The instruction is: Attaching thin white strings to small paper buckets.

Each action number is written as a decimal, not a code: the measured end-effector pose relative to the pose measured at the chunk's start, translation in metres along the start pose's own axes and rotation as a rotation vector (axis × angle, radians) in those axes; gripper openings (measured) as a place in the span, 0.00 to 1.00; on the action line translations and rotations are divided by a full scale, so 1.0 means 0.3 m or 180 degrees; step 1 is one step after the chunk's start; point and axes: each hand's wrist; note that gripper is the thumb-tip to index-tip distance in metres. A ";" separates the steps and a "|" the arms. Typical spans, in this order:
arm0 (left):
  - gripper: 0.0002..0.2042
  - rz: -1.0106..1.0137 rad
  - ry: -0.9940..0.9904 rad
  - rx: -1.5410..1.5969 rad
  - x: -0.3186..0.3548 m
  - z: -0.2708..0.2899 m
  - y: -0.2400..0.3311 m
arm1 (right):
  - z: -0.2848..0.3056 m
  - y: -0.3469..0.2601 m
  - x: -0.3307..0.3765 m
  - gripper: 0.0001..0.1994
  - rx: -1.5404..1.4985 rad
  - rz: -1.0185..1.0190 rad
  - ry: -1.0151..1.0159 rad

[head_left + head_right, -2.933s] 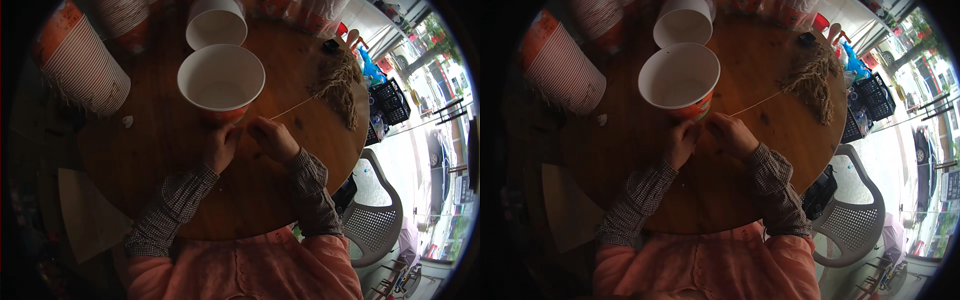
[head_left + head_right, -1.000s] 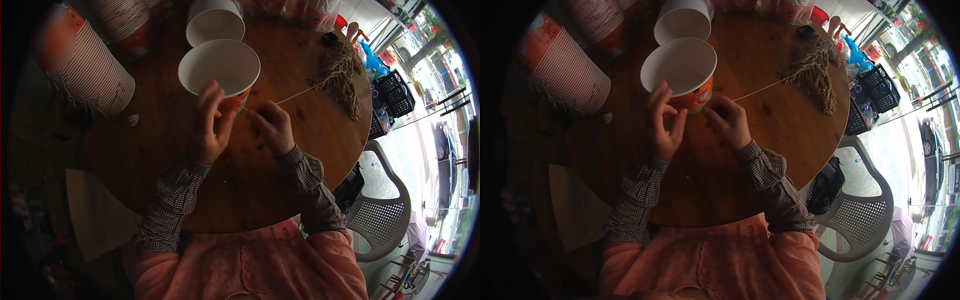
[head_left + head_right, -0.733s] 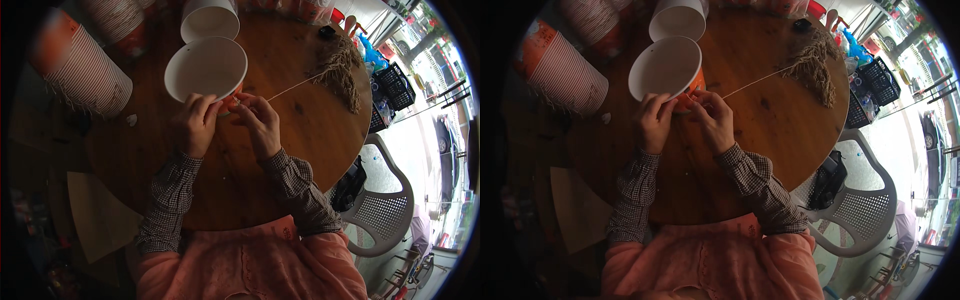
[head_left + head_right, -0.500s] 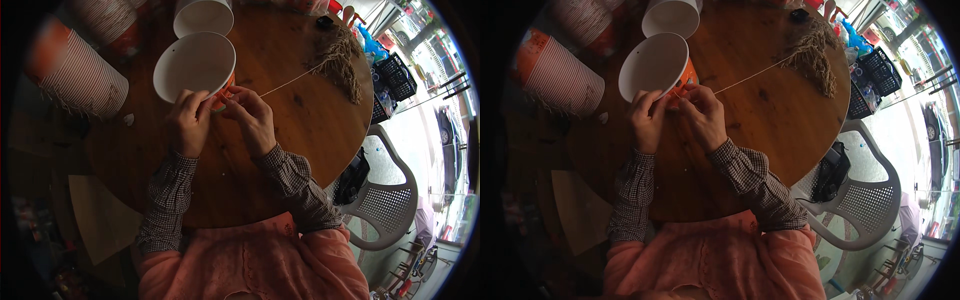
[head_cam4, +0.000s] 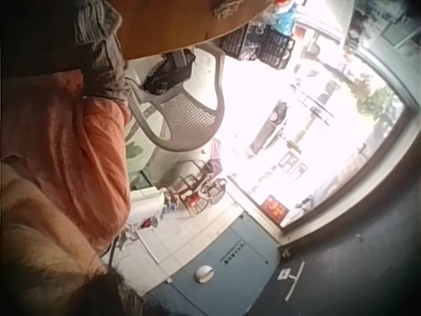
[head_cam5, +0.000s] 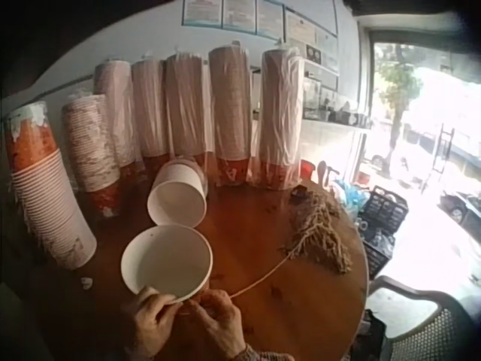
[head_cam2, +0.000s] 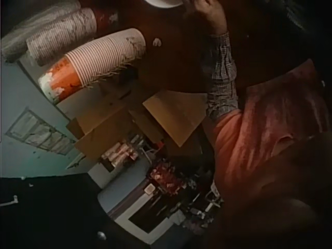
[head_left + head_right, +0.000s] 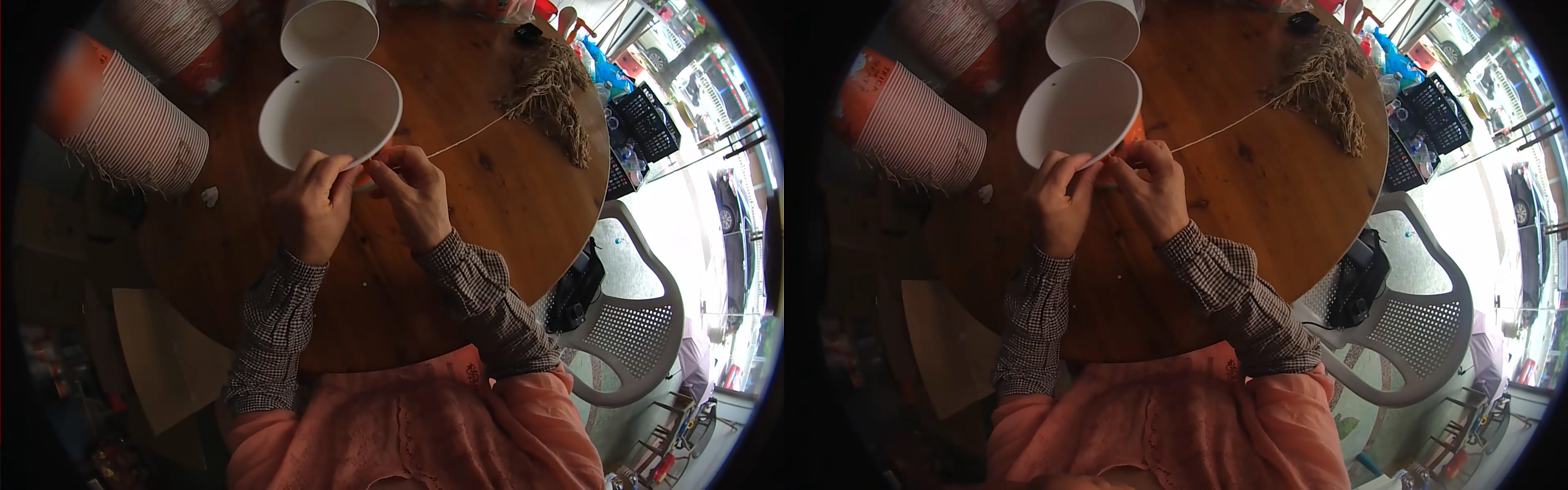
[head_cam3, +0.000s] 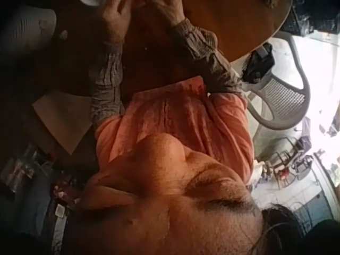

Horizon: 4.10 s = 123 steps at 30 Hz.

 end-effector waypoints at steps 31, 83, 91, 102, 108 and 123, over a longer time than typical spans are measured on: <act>0.04 0.0295 -0.0281 0.0329 -0.008 0.040 0.023 | 0.044 -0.141 0.041 0.14 0.0554 0.0363 -0.0033; 0.08 0.1163 0.0216 0.2810 0.100 -0.002 0.060 | 0.044 -0.128 0.027 0.09 0.0375 -0.0041 -0.0510; 0.08 0.2217 -0.0239 0.3573 0.088 0.015 0.059 | 0.036 -0.125 0.036 0.06 0.0777 0.0209 -0.0441; 0.04 0.2091 -0.0140 0.3819 0.080 0.017 0.041 | 0.066 -0.124 0.021 0.06 0.1067 0.0466 -0.0517; 0.02 0.0667 0.0173 0.2316 0.045 0.006 0.056 | 0.059 -0.156 0.031 0.04 0.1152 0.0329 -0.0607; 0.06 0.0907 -0.0382 0.1832 -0.072 -0.040 0.064 | 0.137 -0.188 0.003 0.03 0.1521 0.0459 -0.0453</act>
Point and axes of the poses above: each hand's wrist, its own x-axis away from the middle knuckle, its own z-axis out of the back of the hand, y = z × x, and after that the axes turned 2 degrees about -y, right-handed
